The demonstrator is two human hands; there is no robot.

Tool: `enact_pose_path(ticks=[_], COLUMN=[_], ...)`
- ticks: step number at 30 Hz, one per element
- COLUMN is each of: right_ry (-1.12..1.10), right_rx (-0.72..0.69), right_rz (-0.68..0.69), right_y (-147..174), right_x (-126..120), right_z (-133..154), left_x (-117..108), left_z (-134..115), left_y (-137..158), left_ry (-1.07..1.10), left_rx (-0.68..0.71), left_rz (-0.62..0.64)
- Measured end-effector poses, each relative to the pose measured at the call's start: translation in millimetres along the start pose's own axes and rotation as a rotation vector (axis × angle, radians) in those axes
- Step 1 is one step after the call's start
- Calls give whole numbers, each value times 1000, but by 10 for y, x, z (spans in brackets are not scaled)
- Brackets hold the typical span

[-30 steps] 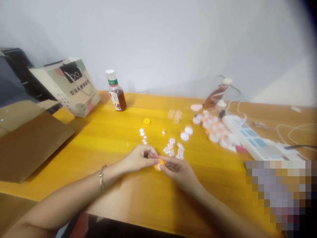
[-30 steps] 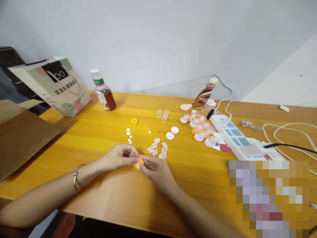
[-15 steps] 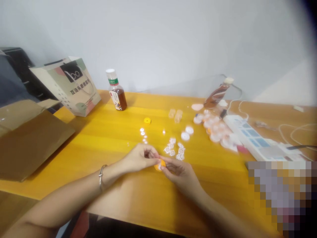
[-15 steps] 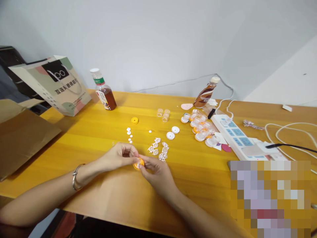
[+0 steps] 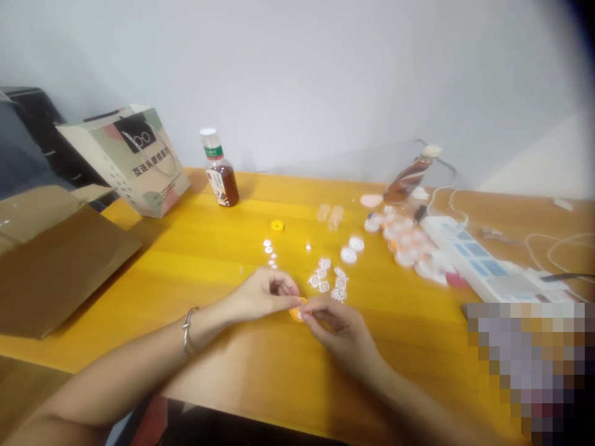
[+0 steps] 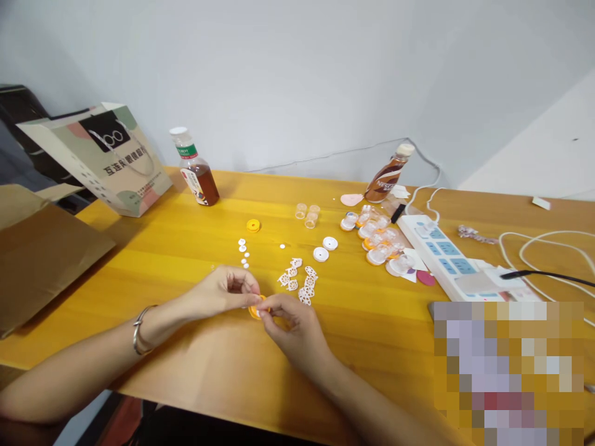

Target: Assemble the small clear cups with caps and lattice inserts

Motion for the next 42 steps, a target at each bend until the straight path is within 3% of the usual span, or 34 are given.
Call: enact_pose_path(ticks=[7, 16, 30, 33, 37, 42], right_ry=[-25, -210, -264, -243, -253, -298], right_rx=[80, 276, 332, 344, 394, 429], right_rz=[16, 44, 3, -16, -85, -168], right_y=[-1, -42, -74, -83, -115, -149], right_x=[5, -13, -61, -83, -157, -241], right_z=[-68, -217, -286, -308, -381, -452], left_x=[12, -51, -67, -151, -219, -152], left_z=[17, 39, -2, -102, -294, -175], left_y=[-5, -28, -32, -42, 40, 110], left_ry=[-17, -1, -13, -130, -507, -766], left_rx=[10, -13, 34, 113, 329, 406], left_rz=[55, 15, -19, -40, 8, 134])
Point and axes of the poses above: each hand's wrist, its own y-axis away from the middle knuckle, its own x-axis out of the palm, z = x × y, the point moved 9 cm from there along -y, towards the middle knuckle, and after that the axes turned 12 degrees about -z, right-handed, at the moved point
